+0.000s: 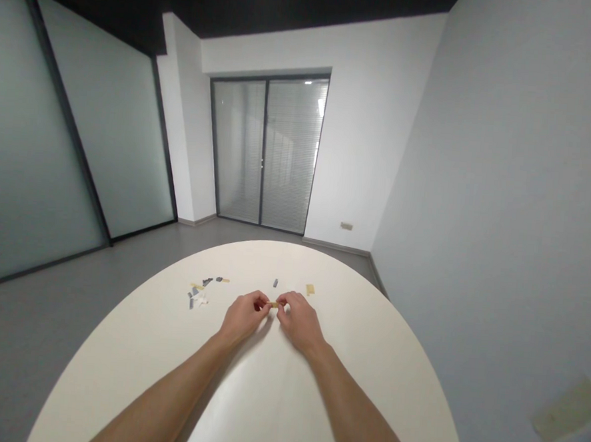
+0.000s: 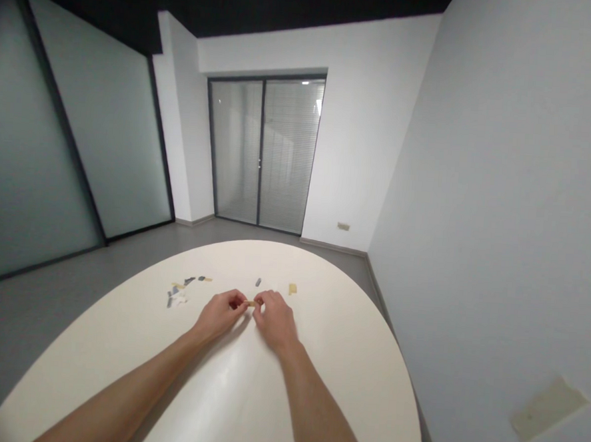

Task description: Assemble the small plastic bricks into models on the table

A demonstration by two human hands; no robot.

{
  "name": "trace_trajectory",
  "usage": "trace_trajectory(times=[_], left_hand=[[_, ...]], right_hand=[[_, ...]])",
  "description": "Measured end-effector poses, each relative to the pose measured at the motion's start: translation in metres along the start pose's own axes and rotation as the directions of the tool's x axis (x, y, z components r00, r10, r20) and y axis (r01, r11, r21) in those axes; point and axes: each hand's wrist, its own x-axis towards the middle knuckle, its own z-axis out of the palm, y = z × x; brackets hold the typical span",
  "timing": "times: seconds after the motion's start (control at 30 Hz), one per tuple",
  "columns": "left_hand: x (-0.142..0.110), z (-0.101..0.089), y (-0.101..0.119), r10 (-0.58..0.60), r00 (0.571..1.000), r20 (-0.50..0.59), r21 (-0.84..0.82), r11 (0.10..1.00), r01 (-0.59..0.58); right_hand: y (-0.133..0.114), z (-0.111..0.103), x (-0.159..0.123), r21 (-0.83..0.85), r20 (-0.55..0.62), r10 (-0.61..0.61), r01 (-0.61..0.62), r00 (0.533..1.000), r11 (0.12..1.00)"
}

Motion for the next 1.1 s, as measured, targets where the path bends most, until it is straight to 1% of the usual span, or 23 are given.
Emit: trace_trajectory(times=[0.27,0.5,1.1], left_hand=[[-0.0023,-0.001,0.0058,-0.022,1.0,-0.001,0.05,0.999,0.022],[-0.0022,-0.0021,0.0056,-0.019,1.0,0.005,0.028,0.999,0.019],[-0.0024,-0.0012,0.0049,-0.023,1.0,0.01,0.04,0.999,0.022]], right_hand=[[0.0006,0.0003,0.0009,0.0,0.009,0.0,0.0,1.0,1.0],[0.0005,-0.0006,0.0005,0.009,0.007,-0.012,0.012,1.0,1.0],[0.0008,0.0011,0.0002,-0.001,0.0,-0.016,0.016,1.0,1.0]])
